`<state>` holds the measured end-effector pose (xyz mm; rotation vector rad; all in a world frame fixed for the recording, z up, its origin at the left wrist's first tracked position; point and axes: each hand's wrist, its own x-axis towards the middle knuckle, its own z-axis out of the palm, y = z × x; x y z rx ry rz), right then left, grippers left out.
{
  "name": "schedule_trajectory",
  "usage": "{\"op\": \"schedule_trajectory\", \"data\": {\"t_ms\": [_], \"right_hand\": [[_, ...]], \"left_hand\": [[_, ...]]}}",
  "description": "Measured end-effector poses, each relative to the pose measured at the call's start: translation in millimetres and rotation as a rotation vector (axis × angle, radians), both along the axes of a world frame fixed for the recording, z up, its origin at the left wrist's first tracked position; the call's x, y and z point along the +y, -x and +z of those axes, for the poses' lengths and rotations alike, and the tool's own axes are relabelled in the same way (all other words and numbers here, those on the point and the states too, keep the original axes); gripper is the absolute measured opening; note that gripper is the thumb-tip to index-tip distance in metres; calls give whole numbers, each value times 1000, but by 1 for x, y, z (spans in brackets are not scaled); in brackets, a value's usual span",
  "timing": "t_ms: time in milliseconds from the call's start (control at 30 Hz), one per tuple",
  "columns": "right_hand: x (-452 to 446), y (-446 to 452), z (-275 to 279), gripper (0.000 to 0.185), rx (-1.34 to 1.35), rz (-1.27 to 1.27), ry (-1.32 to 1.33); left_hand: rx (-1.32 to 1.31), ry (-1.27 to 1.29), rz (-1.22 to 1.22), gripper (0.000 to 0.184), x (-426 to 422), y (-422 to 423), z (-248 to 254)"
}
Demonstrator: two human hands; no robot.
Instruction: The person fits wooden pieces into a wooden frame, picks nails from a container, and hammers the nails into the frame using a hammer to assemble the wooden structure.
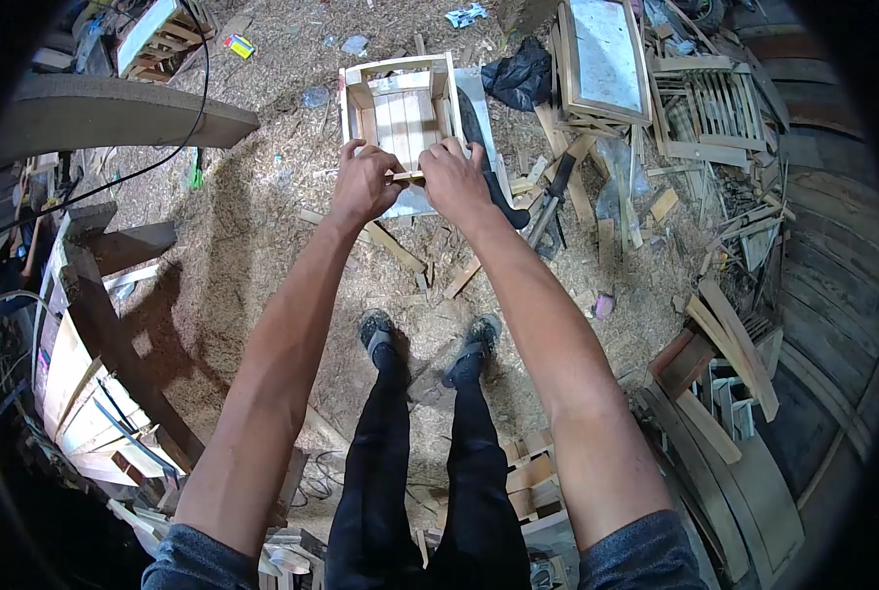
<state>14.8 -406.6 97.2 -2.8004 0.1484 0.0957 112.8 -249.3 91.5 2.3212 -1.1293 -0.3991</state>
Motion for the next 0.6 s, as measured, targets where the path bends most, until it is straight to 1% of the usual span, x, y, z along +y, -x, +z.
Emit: {"op": "schedule_trajectory", "data": {"t_ms": [600], "right_hand": [[1,1,-1,17,22,7,20]], "left_hand": [[16,-25,-12,15,2,-2,5]]}}
